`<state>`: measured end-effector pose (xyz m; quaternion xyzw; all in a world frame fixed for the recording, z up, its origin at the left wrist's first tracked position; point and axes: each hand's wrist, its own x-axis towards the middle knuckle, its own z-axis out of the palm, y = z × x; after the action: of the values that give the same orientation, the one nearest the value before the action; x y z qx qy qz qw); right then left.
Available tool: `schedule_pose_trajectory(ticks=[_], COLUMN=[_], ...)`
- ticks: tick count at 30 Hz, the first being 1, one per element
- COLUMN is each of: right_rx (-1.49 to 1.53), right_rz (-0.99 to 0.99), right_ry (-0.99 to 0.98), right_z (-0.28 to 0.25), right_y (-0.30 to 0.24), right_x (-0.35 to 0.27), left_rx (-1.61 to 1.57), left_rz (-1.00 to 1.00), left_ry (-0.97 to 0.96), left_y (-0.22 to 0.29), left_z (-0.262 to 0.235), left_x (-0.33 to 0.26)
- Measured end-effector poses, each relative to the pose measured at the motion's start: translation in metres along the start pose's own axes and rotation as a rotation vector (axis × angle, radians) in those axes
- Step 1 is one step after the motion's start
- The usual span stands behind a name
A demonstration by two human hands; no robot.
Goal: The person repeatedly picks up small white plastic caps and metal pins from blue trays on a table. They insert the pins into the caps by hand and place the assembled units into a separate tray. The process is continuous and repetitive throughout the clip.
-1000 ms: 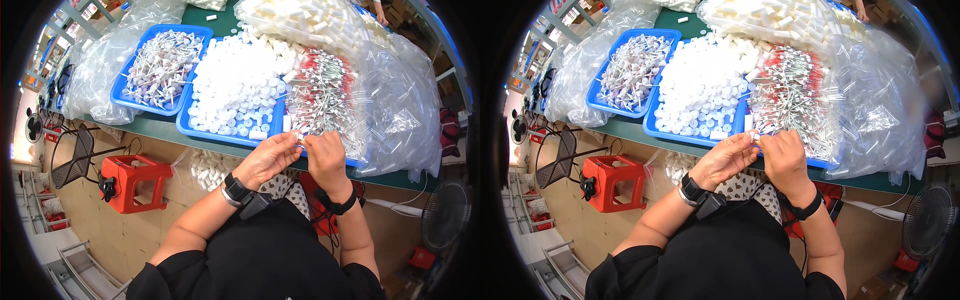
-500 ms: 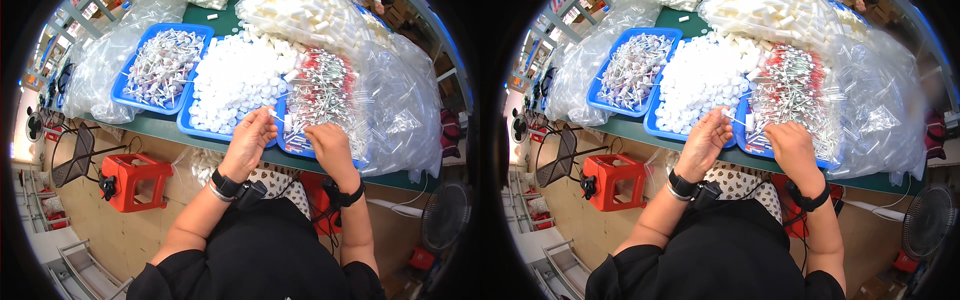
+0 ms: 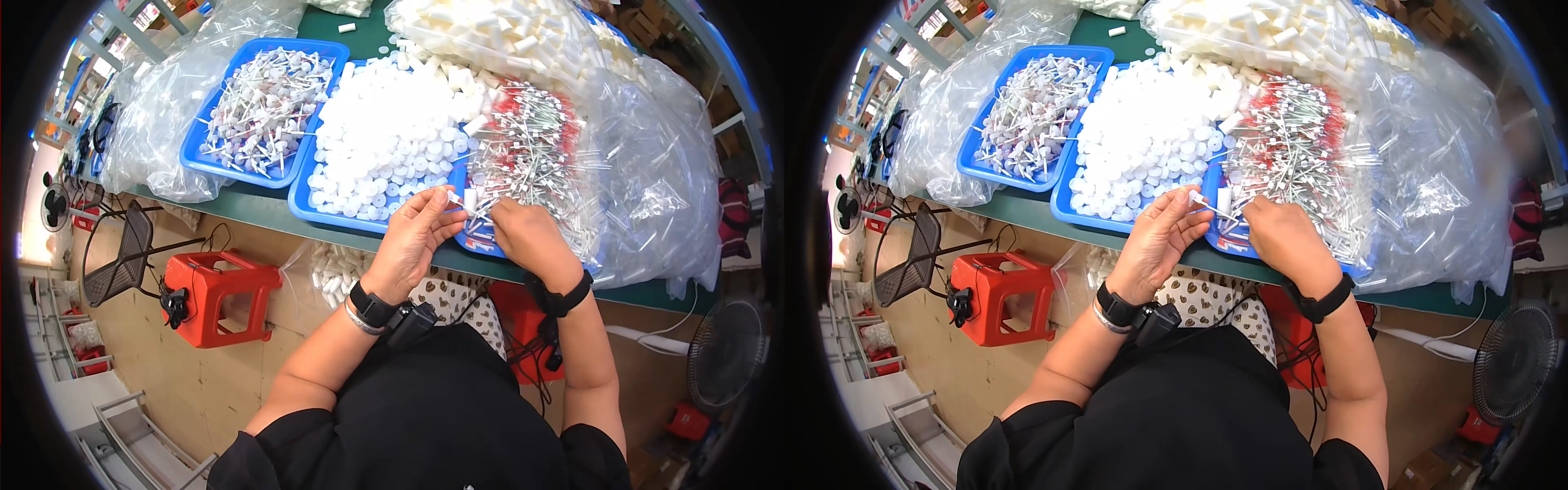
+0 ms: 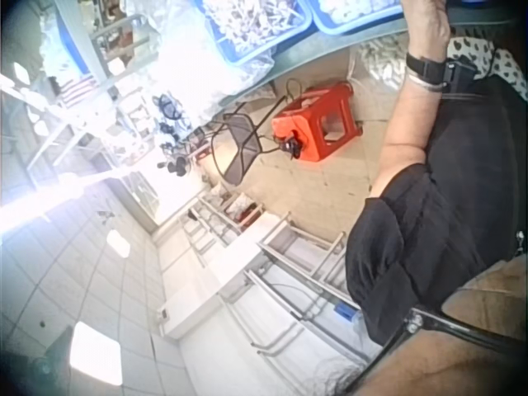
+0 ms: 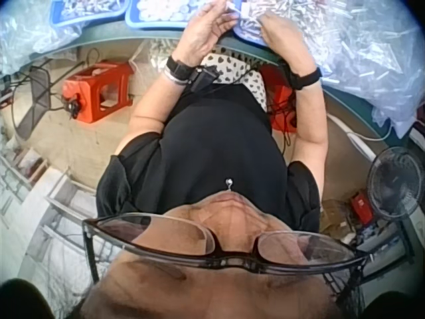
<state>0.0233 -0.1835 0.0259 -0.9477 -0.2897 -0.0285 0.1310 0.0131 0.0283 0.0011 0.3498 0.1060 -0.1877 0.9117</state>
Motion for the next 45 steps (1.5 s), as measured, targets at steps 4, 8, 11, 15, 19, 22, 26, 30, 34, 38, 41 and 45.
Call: schedule_pose_trajectory(ticks=[4,8,11,15,19,22,26,30,34,38,41,45], right_rx=[0.405,0.584,0.626,0.616,0.604,0.601,0.579,0.557,0.526,0.909,1.084,0.562], right_rz=[0.114,0.227,0.246,0.275,0.269,0.245,0.229,0.218,0.17,0.382,0.507,0.137], right_ry=[0.149,0.249,0.291,0.308,0.309,0.338,0.361,0.361,0.376,0.198,0.045,0.239], right_z=[-0.011,-0.011,-0.011,-0.013,-0.016,-0.015,-0.013,-0.014,-0.013,-0.013,-0.019,-0.014], right_y=[-0.009,-0.015,-0.016,-0.019,-0.022,-0.022,-0.021,-0.02,-0.023,-0.025,-0.025,-0.029], right_x=[-0.008,-0.014,-0.018,-0.021,-0.022,-0.023,-0.025,-0.025,-0.022,-0.019,-0.018,-0.014], left_rx=[-0.024,-0.032,-0.038,-0.032,-0.033,-0.033,-0.03,-0.019,0.031,0.065,0.065,0.081], left_rz=[-0.003,0.0,-0.002,-0.005,0.002,0.001,0.002,-0.002,-0.016,-0.051,-0.064,-0.086], left_ry=[-0.025,-0.008,-0.006,-0.014,-0.011,-0.001,-0.008,-0.009,-0.079,-0.167,-0.19,-0.165], left_y=[0.002,0.0,0.0,-0.005,-0.008,-0.007,-0.009,-0.009,-0.014,-0.021,-0.02,-0.019], left_z=[0.0,0.003,0.008,0.011,0.01,0.01,0.009,0.007,0.008,0.015,0.016,0.009], left_x=[0.0,0.001,0.0,0.0,0.001,0.001,0.002,0.002,0.0,-0.006,-0.009,-0.007])
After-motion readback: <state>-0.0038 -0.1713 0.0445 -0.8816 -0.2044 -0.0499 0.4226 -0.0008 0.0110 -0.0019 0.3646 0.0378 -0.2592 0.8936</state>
